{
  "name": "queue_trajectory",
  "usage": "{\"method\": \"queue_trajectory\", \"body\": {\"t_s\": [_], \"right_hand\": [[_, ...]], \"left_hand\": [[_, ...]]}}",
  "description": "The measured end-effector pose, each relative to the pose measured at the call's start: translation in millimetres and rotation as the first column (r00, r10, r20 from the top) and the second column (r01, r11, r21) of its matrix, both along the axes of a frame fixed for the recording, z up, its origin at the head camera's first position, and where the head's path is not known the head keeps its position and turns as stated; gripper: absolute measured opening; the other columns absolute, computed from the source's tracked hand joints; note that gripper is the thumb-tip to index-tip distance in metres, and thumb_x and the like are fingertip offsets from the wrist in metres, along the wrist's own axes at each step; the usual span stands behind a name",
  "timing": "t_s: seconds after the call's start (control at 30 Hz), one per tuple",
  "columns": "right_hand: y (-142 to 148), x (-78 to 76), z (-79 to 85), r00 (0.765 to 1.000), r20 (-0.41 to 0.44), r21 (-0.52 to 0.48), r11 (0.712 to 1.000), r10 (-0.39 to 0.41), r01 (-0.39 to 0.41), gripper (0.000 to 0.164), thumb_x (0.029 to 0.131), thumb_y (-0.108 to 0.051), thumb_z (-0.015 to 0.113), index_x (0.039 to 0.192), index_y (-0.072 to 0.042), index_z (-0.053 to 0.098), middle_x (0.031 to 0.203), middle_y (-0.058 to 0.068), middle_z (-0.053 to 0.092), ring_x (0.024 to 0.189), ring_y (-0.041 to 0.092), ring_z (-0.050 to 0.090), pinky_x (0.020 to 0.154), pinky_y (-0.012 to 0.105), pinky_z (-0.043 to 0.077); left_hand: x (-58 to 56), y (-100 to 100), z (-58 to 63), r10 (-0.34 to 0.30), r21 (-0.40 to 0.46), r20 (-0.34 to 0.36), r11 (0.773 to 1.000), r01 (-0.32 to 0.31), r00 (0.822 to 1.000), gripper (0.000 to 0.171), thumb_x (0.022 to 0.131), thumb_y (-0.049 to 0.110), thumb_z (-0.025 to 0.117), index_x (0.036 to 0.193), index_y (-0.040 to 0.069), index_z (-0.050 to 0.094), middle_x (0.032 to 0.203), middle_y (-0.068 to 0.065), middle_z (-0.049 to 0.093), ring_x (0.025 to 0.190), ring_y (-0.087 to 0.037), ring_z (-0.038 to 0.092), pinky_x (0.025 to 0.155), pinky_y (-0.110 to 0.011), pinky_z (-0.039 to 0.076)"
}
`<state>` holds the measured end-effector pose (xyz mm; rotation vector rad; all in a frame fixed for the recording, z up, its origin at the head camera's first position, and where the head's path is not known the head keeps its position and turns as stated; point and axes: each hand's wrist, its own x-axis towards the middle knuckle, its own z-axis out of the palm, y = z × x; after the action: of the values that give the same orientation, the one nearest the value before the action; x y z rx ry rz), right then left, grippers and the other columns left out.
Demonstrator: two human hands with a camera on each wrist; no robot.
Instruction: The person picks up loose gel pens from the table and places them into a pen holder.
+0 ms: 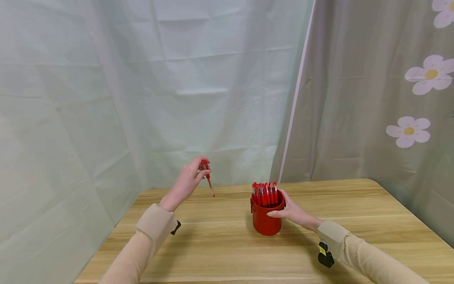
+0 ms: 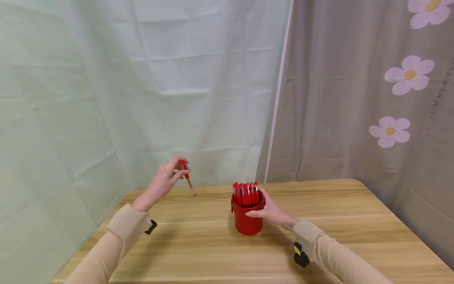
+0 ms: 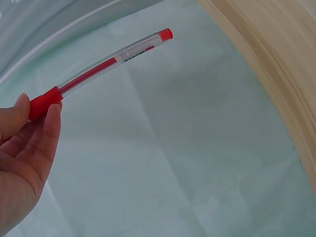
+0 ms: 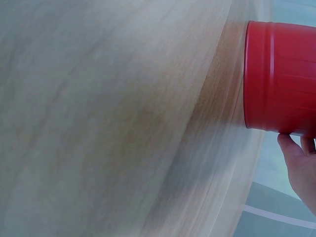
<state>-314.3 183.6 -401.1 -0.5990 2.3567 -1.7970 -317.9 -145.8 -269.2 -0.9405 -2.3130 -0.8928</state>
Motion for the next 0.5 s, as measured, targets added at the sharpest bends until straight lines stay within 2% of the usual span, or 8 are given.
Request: {"method": "queue_trajectory", "body": {"t_s": [0.27, 0.5], "right_hand": [[0.1, -2.5, -6.0, 1.000, -0.018, 0.020, 1.000, -0.019, 0.020, 0.079, 0.076, -0.021, 0.074, 0.135, -0.012, 0.023, 0.130, 0.013, 0.039, 0.114, 0.030, 0.041, 0.089, 0.046, 0.037], [0.1, -3.6, -6.9, 1.000, -0.021, 0.006, 1.000, -0.016, 0.016, 0.078, 0.075, -0.023, 0.075, 0.134, -0.014, 0.024, 0.128, 0.011, 0.040, 0.114, 0.029, 0.041, 0.089, 0.045, 0.037]], "left_hand": [[-0.7, 15.7, 7.7, -0.036, 0.021, -0.005, 0.999, 0.036, 0.999, 0.020, 0.086, -0.003, 0.058, 0.104, 0.001, 0.049, 0.084, -0.008, 0.058, 0.072, -0.017, 0.058, 0.064, -0.027, 0.049], [1.3, 30.5, 15.8, -0.058, 0.043, -0.047, 0.997, 0.060, 0.997, 0.021, 0.086, -0.001, 0.059, 0.104, 0.002, 0.049, 0.083, -0.006, 0.058, 0.070, -0.017, 0.058, 0.062, -0.025, 0.048]]}}
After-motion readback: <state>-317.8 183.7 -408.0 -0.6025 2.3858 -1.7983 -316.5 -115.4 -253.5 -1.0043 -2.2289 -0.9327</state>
